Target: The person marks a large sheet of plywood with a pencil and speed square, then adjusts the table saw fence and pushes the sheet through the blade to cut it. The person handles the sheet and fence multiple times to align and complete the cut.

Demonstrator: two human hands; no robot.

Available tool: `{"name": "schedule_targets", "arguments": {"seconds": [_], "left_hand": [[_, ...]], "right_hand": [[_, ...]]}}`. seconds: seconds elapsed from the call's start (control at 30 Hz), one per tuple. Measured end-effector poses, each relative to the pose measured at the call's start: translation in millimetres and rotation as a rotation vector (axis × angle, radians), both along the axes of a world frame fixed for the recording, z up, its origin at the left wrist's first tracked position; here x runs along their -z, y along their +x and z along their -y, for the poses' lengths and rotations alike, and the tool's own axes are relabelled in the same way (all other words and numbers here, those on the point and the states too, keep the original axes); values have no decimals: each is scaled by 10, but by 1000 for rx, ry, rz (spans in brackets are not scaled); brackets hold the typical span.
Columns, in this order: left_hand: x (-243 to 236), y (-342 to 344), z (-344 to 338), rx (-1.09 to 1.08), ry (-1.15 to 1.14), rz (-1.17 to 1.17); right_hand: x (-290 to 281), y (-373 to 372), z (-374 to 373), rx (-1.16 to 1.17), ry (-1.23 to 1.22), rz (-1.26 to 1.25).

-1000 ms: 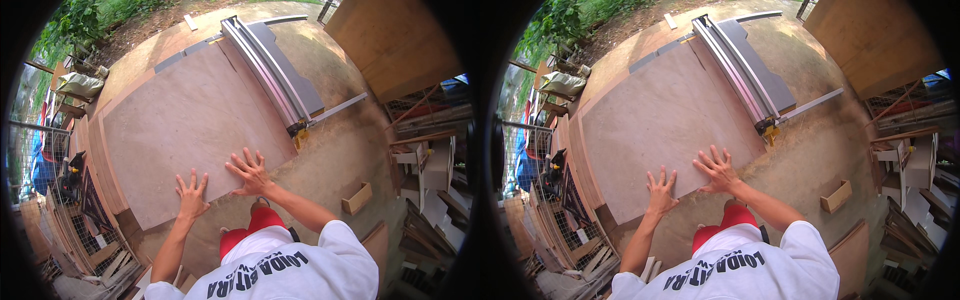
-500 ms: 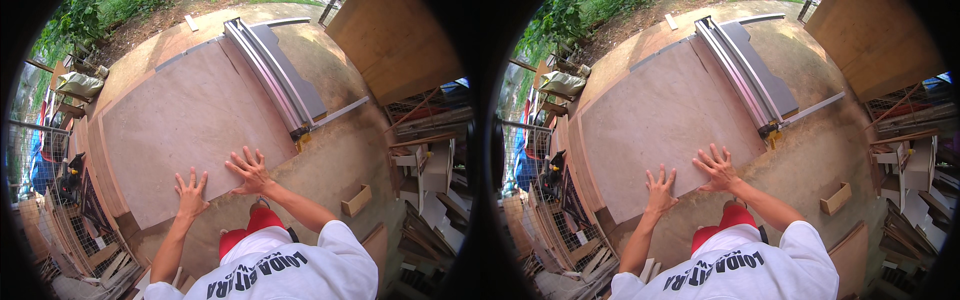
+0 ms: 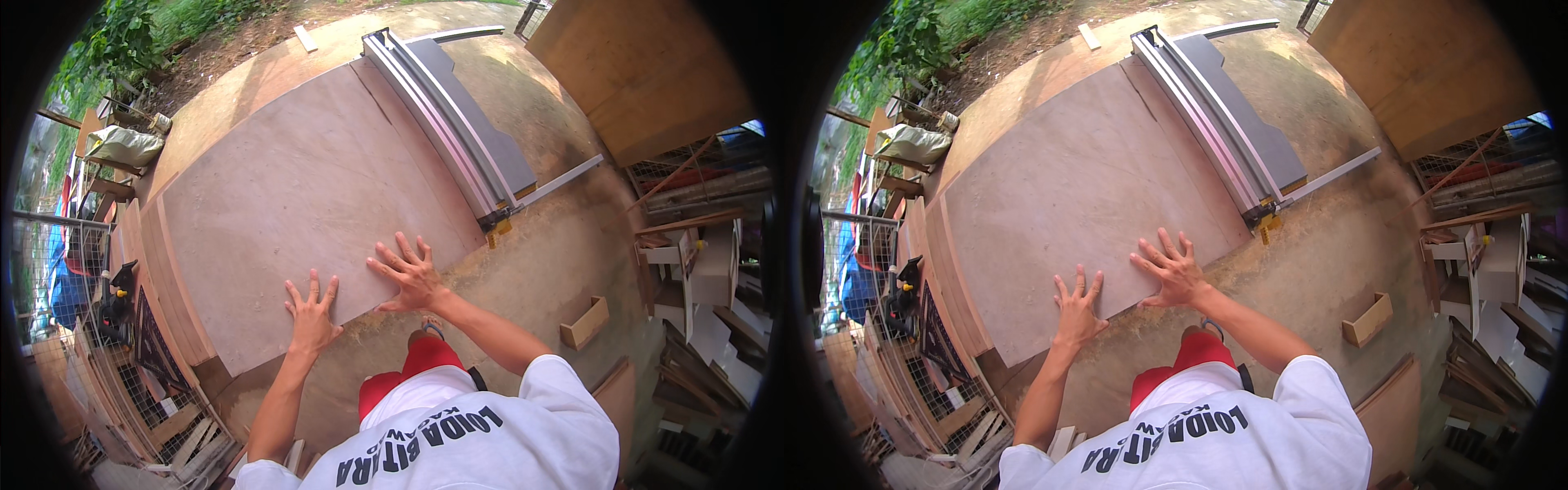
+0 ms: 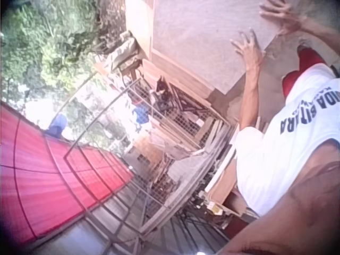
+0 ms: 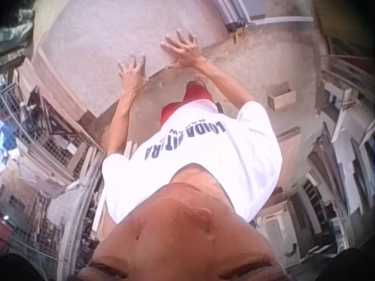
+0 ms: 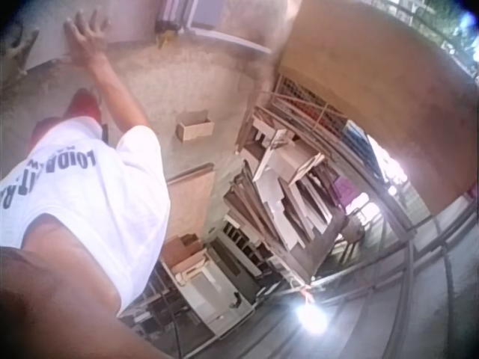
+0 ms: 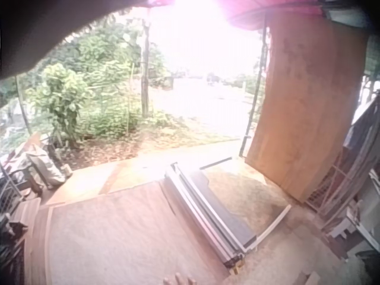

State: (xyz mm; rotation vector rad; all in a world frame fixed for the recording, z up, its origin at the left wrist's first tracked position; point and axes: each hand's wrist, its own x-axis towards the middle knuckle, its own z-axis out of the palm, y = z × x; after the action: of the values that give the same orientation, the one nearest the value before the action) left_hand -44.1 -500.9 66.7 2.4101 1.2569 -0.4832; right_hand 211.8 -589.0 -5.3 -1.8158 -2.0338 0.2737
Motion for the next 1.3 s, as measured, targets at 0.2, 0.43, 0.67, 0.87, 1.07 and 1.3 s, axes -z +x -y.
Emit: {"name": "schedule_targets", "arguments": {"seconds": [0.2,0.43,0.67,0.87,1.07,1.3], "left_hand": [[4,-1,-96,-9,-1,23],[-8,39,-212,-13,7,20],[20,47,-323,-27,7,32],[-42,88,-387,-43,0,38],[-3,74,-424,-43,28,45],[28,87,-526,-35,66,64]], "right_hand": [[-14,4,-109,-8,5,1],[-23,40,-216,-16,3,20],[-37,70,-340,-11,-5,-1],[9,72,-398,-8,19,-31],[-16,84,-454,-4,25,-69],[-57,125,-579,1,23,-69]]}}
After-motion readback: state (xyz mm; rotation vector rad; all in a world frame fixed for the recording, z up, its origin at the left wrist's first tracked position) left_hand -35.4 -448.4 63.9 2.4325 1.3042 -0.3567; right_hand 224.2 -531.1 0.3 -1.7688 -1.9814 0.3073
